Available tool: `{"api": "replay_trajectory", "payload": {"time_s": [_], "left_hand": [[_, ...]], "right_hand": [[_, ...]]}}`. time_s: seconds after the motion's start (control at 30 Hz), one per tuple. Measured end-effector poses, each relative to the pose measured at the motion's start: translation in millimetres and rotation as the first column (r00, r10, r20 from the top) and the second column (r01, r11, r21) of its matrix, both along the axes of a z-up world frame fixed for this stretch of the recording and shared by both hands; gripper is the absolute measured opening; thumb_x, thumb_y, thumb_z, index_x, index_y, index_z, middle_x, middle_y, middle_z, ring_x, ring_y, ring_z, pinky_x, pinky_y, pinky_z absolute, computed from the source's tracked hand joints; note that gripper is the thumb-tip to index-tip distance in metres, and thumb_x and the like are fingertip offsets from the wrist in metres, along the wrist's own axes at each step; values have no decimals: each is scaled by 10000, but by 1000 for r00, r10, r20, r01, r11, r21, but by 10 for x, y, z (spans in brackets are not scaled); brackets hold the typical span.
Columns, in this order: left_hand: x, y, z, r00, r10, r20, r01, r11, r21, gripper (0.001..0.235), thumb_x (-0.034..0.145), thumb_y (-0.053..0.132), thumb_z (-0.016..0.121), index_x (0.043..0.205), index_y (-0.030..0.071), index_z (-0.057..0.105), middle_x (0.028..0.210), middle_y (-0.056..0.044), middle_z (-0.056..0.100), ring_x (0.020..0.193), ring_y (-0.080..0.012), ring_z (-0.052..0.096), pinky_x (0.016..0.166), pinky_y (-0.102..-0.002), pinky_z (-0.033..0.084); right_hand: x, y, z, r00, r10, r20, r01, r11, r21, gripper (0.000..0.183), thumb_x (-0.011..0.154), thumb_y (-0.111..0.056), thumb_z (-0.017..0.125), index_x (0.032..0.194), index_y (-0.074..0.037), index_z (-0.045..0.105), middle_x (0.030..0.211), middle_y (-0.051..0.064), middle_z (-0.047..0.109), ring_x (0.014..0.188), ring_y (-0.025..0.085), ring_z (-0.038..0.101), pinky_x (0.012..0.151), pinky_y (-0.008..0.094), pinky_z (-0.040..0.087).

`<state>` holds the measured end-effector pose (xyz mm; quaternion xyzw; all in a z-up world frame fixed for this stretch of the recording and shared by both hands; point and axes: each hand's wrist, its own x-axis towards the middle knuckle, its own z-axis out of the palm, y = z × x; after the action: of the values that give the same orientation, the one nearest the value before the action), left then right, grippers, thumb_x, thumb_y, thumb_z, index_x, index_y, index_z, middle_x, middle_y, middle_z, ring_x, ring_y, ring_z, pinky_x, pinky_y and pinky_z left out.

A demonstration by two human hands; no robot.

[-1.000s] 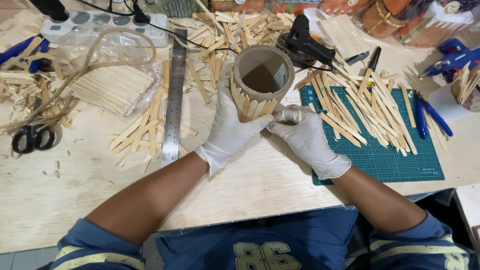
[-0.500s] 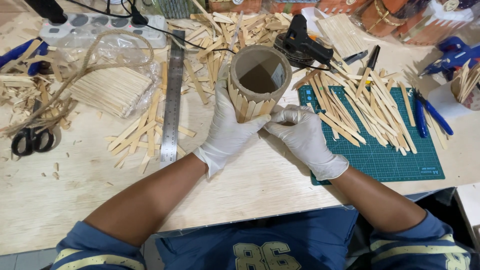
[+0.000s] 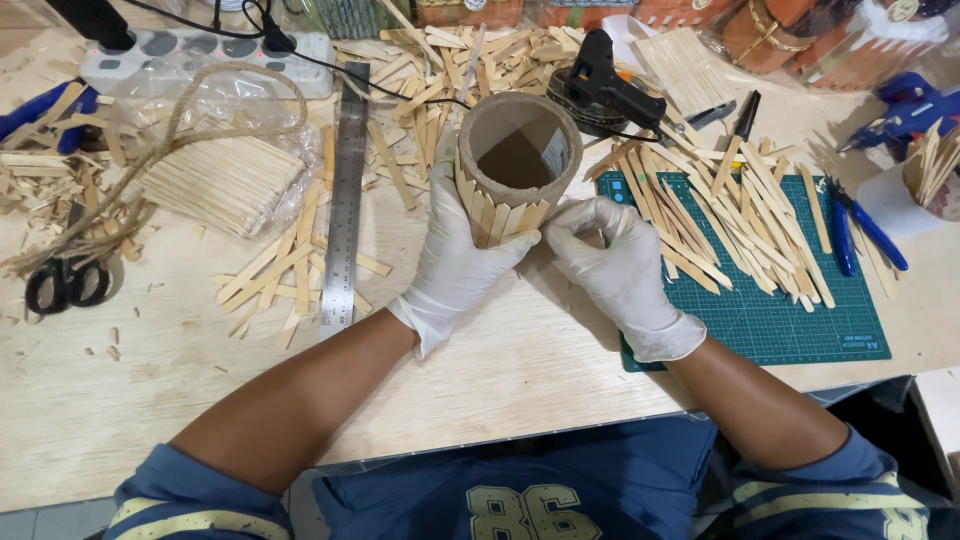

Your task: Gluing popsicle sticks onto a cardboard tube to create a decorative container.

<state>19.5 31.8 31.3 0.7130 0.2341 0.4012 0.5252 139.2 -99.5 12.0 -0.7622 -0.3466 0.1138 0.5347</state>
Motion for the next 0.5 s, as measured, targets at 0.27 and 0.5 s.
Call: {"api": "replay_trajectory", "payload": {"time_s": [0.27, 0.5], "left_hand": [[-99, -61, 145, 994, -104, 43, 101, 992, 74, 864, 751, 75, 858, 1459, -30, 375, 1380, -153, 569, 1326, -267, 546, 1141, -335, 425], [-53, -5, 149, 978, -155, 139, 143, 985, 93, 911, 631, -94, 809, 1410, -38, 340, 1323, -288, 532, 1318, -460, 538, 1140, -569, 439]], "right_hand": [[-12, -23, 9, 997, 3, 81, -16, 988, 151, 117, 851, -94, 849, 923, -125, 763, 850, 53, 745, 904, 161, 693, 905, 336, 523], [44, -37, -20, 981, 81, 176, -121, 966, 227, 134, 894, -163, 840, 963, -110, 738, 877, 66, 731, 923, 144, 652, 908, 343, 511]]}}
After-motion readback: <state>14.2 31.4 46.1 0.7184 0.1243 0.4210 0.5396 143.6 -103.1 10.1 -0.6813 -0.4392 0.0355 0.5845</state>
